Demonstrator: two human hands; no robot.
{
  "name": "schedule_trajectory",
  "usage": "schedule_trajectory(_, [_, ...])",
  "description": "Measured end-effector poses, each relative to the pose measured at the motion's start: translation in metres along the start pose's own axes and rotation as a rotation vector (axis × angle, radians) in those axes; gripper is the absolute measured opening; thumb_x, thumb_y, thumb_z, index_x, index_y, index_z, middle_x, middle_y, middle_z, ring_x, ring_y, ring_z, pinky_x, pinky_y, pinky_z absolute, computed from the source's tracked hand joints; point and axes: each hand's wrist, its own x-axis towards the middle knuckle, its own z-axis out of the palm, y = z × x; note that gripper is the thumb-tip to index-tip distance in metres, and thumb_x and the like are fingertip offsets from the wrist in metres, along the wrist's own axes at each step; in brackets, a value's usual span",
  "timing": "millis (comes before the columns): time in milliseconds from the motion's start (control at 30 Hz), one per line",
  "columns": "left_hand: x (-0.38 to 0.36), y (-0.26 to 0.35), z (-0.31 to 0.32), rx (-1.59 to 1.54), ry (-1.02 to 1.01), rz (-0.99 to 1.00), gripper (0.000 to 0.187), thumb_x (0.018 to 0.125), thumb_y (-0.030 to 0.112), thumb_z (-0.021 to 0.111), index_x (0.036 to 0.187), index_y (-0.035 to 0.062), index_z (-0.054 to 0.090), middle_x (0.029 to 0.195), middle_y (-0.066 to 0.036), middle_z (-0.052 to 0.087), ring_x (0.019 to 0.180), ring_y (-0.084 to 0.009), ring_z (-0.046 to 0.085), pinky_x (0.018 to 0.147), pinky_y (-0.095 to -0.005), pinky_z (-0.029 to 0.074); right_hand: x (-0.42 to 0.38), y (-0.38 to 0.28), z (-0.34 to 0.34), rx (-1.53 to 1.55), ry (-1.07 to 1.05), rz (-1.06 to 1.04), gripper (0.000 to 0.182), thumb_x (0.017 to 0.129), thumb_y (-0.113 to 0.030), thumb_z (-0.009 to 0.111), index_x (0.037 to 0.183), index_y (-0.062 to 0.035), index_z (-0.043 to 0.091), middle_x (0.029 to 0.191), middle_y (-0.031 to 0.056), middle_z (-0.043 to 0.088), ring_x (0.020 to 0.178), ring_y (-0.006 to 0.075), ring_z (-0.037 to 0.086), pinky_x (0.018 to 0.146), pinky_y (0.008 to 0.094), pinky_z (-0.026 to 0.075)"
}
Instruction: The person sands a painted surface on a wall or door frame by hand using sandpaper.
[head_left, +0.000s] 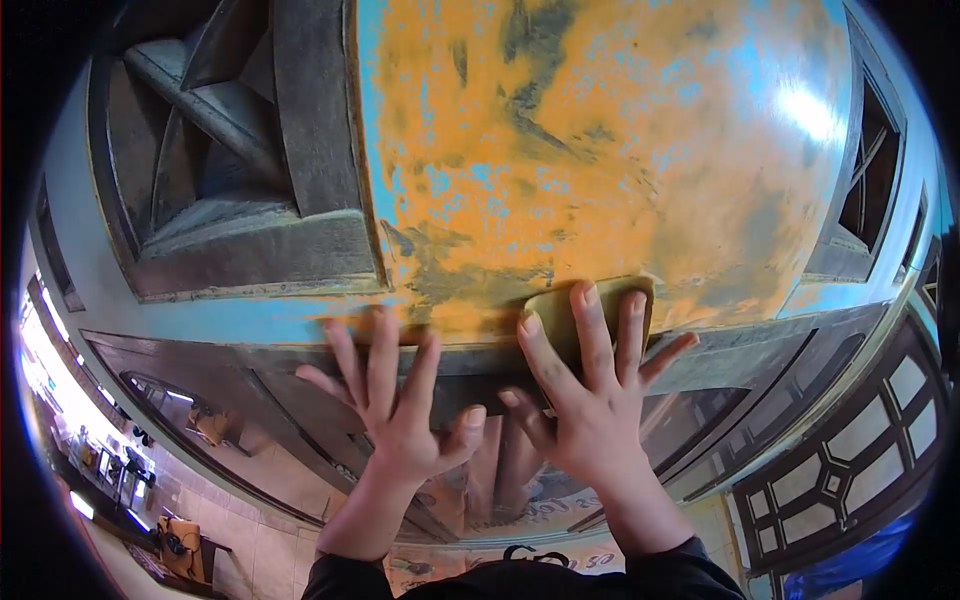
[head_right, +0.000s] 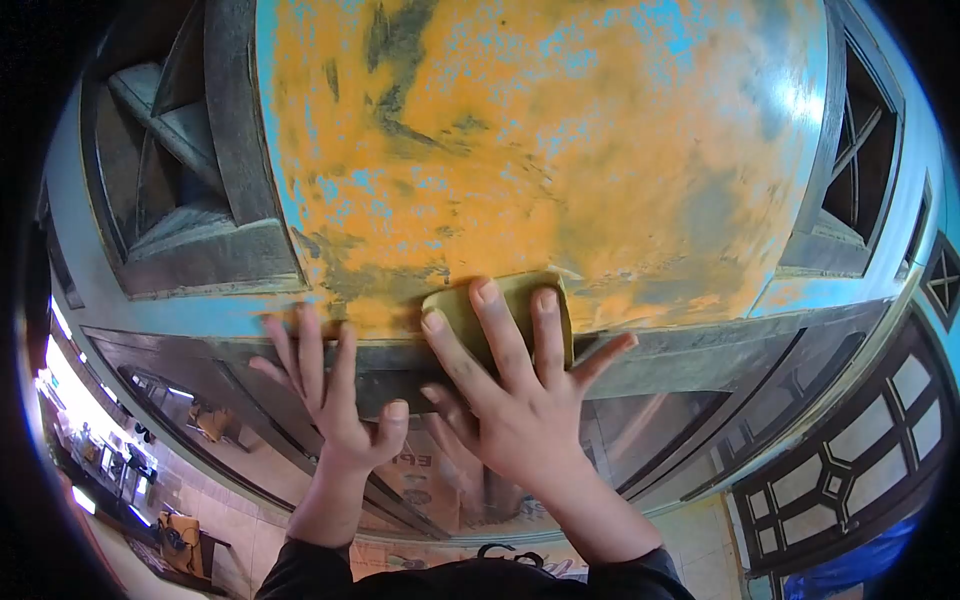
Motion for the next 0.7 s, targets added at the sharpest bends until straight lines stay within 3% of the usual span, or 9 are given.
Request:
schedule_trajectory(167, [0.001,-0.025,-0.012,0.103,-0.012,0.041,0.071,0.098,0.052,0.041,0.143,-0.0031,0.047,0.155,-0.029,0.033,0.147,-0.0532,0.015,0.116,-0.0628,-0.006,-0.011,0.001,0.007,-0.017,-0.003,-0.007,0.057,0.087,-0.053,0.063,0.141,-0.0365,0.055,0.159,0.0076,0.034,0.151,0.0420,0.012,0.106,0.0761,-0.017])
schedule_trajectory(200, [0.000,-0.023,-0.010,0.140,-0.014,0.040,0.070,0.098,0.051,0.041,0.143,-0.0019,0.047,0.155,-0.029,0.034,0.147,-0.0533,0.016,0.117,-0.0639,0.000,-0.005,-0.006,0.007,0.017,-0.013,0.007,0.059,0.086,-0.053,0.064,0.142,-0.0354,0.054,0.160,0.0096,0.031,0.151,0.0439,0.008,0.105,0.0765,-0.017])
schedule_trajectory(333, [-0.005,-0.023,0.000,0.129,0.046,0.031,0.065,0.097,0.050,0.042,0.143,0.0048,0.050,0.154,-0.028,0.035,0.146,-0.0536,0.019,0.117,-0.0643,0.004,0.007,-0.018,0.009,0.039,0.001,-0.016,0.061,0.084,-0.054,0.066,0.141,-0.0348,0.055,0.161,0.0099,0.028,0.151,0.0458,0.006,0.104,0.0776,-0.017])
schedule_trajectory(433, [-0.011,-0.026,0.004,0.005,0.110,-0.011,0.059,0.094,0.053,0.047,0.130,0.0104,0.065,0.149,-0.020,0.047,0.147,-0.0514,0.020,0.117,-0.0647,-0.001,-0.012,-0.012,0.016,0.008,-0.019,-0.024,0.062,0.084,-0.052,0.068,0.142,-0.0346,0.054,0.161,0.0099,0.029,0.151,0.0462,0.006,0.103,0.0782,-0.017])
schedule_trajectory(700, [-0.014,-0.026,0.002,0.015,0.099,-0.040,0.050,0.094,0.053,0.051,0.120,0.0157,0.072,0.145,-0.017,0.052,0.147,-0.0484,0.024,0.118,-0.0631,0.000,-0.002,-0.026,0.017,0.008,-0.030,-0.012,0.059,0.085,-0.052,0.068,0.140,-0.0321,0.057,0.161,0.0135,0.027,0.150,0.0483,0.001,0.104,0.0770,-0.018])
